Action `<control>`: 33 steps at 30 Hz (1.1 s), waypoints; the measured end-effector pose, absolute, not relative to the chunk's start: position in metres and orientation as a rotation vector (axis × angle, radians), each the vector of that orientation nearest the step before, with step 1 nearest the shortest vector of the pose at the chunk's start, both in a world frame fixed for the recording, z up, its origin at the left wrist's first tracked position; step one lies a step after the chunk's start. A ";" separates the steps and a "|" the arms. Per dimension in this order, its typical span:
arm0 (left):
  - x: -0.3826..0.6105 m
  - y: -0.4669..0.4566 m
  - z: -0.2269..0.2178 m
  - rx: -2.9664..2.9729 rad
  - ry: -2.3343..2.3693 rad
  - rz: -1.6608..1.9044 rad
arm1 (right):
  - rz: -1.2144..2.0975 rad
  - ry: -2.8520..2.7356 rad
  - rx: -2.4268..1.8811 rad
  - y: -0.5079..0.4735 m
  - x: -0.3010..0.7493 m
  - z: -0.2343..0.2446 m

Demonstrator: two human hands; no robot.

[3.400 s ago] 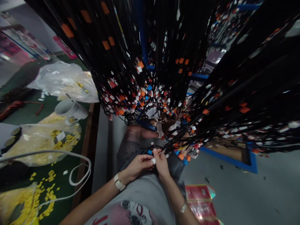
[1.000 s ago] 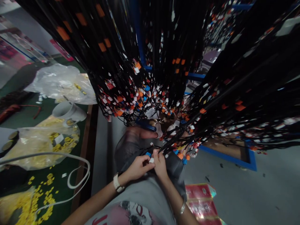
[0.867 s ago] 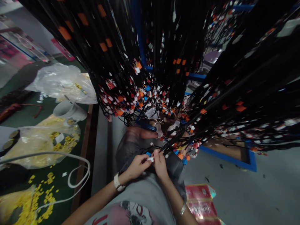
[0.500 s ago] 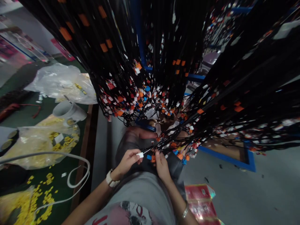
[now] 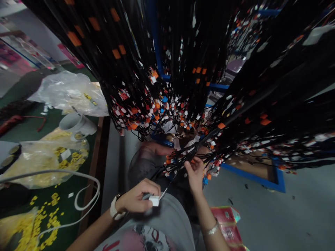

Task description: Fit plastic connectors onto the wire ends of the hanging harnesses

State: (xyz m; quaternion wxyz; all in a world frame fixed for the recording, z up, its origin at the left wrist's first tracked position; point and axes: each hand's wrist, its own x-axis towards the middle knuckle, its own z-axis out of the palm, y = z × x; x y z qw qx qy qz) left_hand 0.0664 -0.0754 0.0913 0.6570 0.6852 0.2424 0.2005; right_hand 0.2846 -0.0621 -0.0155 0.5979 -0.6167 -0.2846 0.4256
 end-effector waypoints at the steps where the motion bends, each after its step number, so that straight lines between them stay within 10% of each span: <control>1: 0.066 -0.075 0.093 1.544 0.551 0.431 | 1.009 -0.654 -1.390 -0.061 0.284 -0.014; 33: 0.108 -0.038 0.019 1.939 1.161 0.442 | 1.408 -0.476 -1.299 -0.075 0.297 0.021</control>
